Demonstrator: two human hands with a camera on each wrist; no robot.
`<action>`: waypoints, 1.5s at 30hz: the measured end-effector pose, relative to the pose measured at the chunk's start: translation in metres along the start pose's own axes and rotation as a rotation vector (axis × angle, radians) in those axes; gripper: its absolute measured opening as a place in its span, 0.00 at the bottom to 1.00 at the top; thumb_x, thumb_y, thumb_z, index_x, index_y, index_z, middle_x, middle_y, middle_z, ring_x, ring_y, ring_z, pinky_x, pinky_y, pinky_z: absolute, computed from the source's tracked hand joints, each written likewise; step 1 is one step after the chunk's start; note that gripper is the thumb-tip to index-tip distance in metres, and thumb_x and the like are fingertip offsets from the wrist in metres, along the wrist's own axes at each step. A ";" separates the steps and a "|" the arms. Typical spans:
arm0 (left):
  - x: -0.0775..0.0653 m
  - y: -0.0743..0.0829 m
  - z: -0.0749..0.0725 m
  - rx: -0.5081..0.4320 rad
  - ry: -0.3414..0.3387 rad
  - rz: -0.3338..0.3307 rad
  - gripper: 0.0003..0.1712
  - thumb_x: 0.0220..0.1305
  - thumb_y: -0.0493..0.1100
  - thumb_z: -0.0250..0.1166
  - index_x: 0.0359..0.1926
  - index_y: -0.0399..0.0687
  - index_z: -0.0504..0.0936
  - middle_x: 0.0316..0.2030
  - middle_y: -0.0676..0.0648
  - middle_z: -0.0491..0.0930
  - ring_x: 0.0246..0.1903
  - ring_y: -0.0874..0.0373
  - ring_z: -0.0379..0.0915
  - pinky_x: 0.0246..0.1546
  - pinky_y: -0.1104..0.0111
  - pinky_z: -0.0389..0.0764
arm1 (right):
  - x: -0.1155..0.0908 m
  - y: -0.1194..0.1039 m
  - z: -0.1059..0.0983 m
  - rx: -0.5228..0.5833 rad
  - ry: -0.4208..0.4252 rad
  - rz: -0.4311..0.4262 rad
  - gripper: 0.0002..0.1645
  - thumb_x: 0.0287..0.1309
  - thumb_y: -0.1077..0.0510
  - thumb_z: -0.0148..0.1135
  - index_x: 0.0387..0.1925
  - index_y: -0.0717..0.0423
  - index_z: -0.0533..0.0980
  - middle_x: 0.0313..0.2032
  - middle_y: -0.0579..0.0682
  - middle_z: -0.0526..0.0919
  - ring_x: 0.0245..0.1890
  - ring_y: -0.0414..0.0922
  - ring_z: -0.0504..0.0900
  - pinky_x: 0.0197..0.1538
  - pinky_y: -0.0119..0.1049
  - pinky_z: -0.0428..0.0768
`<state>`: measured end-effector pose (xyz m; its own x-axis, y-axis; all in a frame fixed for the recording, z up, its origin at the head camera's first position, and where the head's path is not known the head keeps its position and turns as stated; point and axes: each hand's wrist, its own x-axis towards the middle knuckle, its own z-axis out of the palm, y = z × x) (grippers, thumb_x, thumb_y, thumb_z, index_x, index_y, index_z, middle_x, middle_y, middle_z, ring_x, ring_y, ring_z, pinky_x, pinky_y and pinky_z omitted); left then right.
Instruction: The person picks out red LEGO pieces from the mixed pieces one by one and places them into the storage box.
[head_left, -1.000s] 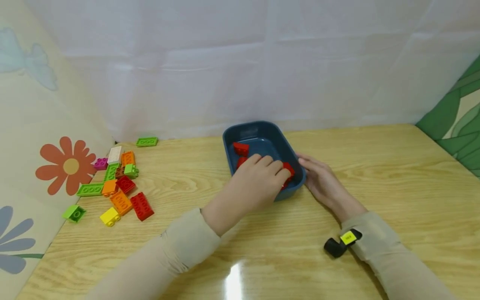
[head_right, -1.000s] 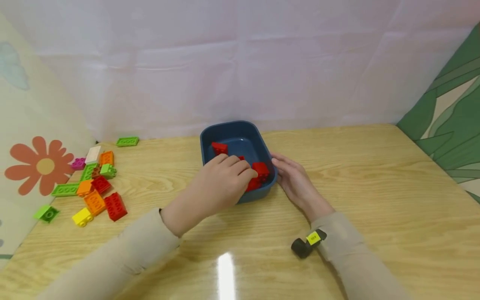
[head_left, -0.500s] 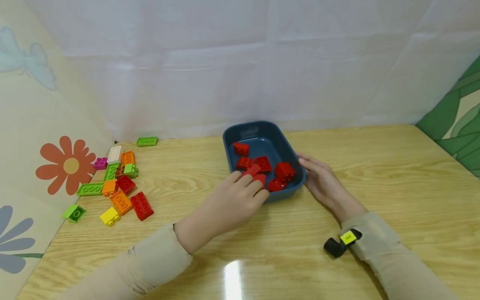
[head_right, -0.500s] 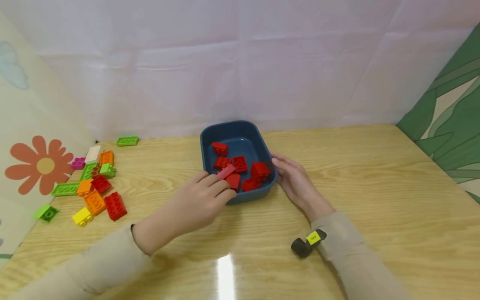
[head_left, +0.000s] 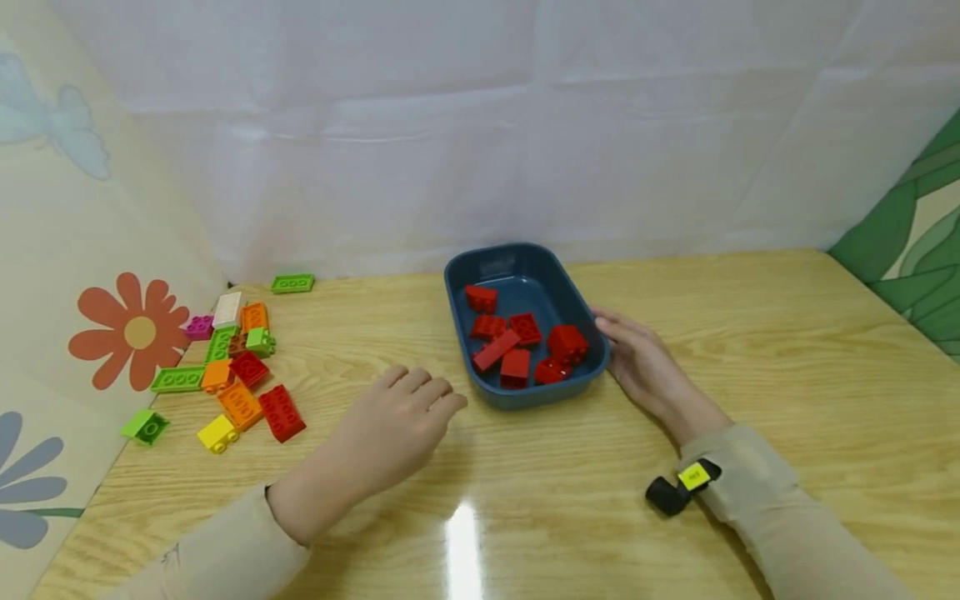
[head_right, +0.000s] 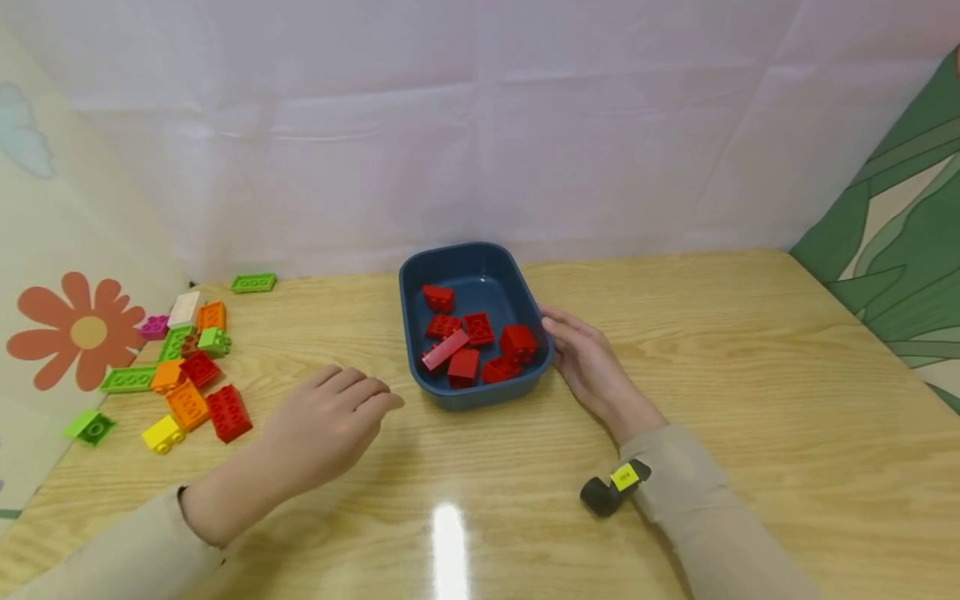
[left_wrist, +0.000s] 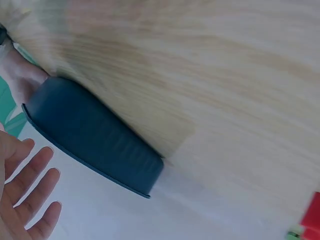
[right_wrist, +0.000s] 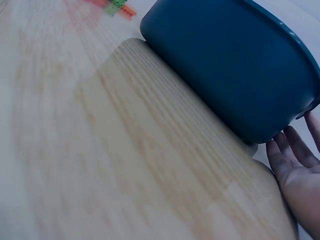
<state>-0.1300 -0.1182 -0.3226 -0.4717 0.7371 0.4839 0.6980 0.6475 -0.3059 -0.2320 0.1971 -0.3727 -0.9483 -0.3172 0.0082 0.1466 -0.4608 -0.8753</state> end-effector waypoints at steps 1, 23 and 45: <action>-0.004 -0.002 -0.001 -0.002 -0.017 -0.012 0.08 0.58 0.37 0.61 0.38 0.49 0.84 0.33 0.50 0.87 0.34 0.55 0.79 0.34 0.64 0.82 | 0.000 0.000 0.000 0.001 -0.001 -0.001 0.18 0.68 0.65 0.44 0.44 0.51 0.81 0.42 0.42 0.88 0.44 0.37 0.81 0.45 0.24 0.82; -0.067 -0.058 -0.007 0.026 -0.053 -0.174 0.09 0.48 0.39 0.68 0.34 0.47 0.84 0.30 0.48 0.87 0.32 0.52 0.80 0.34 0.59 0.84 | -0.001 0.002 0.000 -0.022 0.010 -0.005 0.18 0.68 0.64 0.45 0.44 0.50 0.81 0.42 0.40 0.87 0.45 0.36 0.81 0.45 0.24 0.82; -0.113 -0.101 -0.009 -0.041 -0.492 -0.506 0.31 0.50 0.62 0.65 0.50 0.48 0.80 0.48 0.41 0.83 0.50 0.42 0.74 0.49 0.42 0.74 | -0.001 0.000 0.002 -0.047 0.014 -0.008 0.18 0.68 0.64 0.45 0.44 0.49 0.81 0.42 0.39 0.87 0.45 0.36 0.80 0.46 0.23 0.81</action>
<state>-0.1424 -0.2686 -0.3394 -0.9257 0.3559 0.1284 0.3440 0.9330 -0.1056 -0.2305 0.1958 -0.3723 -0.9533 -0.3020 0.0084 0.1262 -0.4234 -0.8971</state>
